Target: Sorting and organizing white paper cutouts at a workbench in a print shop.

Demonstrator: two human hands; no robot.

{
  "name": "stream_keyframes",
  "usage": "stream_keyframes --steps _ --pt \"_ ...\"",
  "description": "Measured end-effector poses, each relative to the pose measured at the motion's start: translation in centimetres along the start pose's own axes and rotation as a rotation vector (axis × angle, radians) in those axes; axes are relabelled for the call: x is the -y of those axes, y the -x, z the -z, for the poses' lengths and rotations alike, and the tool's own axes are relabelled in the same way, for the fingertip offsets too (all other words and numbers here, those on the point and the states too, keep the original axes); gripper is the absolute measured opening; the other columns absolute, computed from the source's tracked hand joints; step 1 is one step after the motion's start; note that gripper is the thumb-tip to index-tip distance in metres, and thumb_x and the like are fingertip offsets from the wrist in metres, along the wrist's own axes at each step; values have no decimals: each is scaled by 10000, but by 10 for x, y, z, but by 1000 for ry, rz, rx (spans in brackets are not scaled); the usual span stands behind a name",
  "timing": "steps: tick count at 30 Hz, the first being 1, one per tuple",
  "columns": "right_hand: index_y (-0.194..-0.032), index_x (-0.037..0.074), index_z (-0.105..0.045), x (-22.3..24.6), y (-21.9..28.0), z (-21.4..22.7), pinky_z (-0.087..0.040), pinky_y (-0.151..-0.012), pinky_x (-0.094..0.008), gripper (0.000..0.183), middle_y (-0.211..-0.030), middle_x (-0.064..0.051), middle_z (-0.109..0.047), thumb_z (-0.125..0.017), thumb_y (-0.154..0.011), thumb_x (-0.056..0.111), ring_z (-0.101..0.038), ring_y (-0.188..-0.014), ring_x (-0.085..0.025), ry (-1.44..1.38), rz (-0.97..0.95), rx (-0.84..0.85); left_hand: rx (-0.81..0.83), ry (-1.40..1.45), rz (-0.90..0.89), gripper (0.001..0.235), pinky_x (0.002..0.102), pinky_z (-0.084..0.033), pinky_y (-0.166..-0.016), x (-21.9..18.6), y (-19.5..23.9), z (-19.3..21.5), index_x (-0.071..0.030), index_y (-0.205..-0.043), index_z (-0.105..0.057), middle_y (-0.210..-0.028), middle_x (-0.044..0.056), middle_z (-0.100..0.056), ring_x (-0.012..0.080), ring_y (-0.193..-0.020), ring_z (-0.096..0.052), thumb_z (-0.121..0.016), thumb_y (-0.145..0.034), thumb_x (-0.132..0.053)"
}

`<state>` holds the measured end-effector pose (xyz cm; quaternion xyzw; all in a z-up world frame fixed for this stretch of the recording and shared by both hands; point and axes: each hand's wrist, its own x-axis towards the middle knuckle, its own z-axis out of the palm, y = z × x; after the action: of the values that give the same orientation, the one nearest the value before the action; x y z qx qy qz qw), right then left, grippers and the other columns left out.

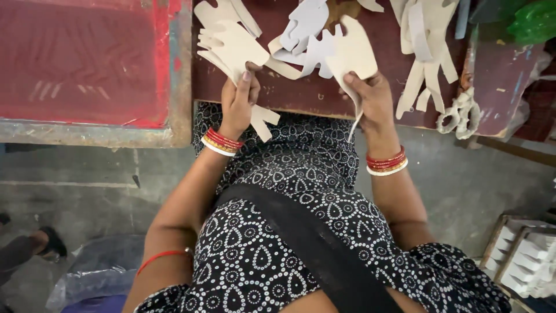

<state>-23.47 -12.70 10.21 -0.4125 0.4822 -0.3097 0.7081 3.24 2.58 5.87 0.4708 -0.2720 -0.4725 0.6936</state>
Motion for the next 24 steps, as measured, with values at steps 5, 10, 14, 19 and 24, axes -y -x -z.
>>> stream_keyframes --steps 5,10,14,19,24 --pt "-1131 -34 -692 7 18 -43 -608 -683 -265 189 -972 -103 -730 -716 -954 28 -711 -760 -158 -42 -18 81 24 -226 -30 357 213 -341 -585 21 4 -18 -36 -1197 -591 -801 -43 -482 41 -688 -418 -398 -1182 -336" --pt "-1102 -8 -637 -3 47 -102 -570 -633 -235 124 -954 -74 -722 -670 -983 8 -677 -747 -106 104 67 163 321 26 -52 410 280 -623 -797 7 21 -62 -31 -1279 -567 -1023 5 -665 115 -920 -685 -384 -1143 -372" --pt "-1074 29 -491 -18 59 -113 -475 -526 -224 149 -896 -58 -685 -635 -1033 25 -620 -687 -70 315 184 181 57 -178 70 314 241 -534 -638 -3 28 -64 -22 -1182 -598 -896 11 -661 112 -758 -635 -470 -1094 -295" --pt "-1117 61 -452 -31 72 -110 -506 -568 -233 126 -842 -49 -663 -564 -1061 62 -631 -660 -83 274 70 412 -59 53 138 362 267 -483 -640 -10 26 -49 -27 -1057 -591 -862 26 -592 113 -727 -566 -419 -1169 -326" --pt "-1127 77 -616 -4 61 -103 -563 -695 -302 138 -926 -79 -721 -643 -1020 160 -704 -798 -133 666 220 534 -209 340 132 372 341 -637 -733 -36 10 -31 -100 -1006 -510 -720 8 -537 132 -647 -585 -369 -1098 -432"
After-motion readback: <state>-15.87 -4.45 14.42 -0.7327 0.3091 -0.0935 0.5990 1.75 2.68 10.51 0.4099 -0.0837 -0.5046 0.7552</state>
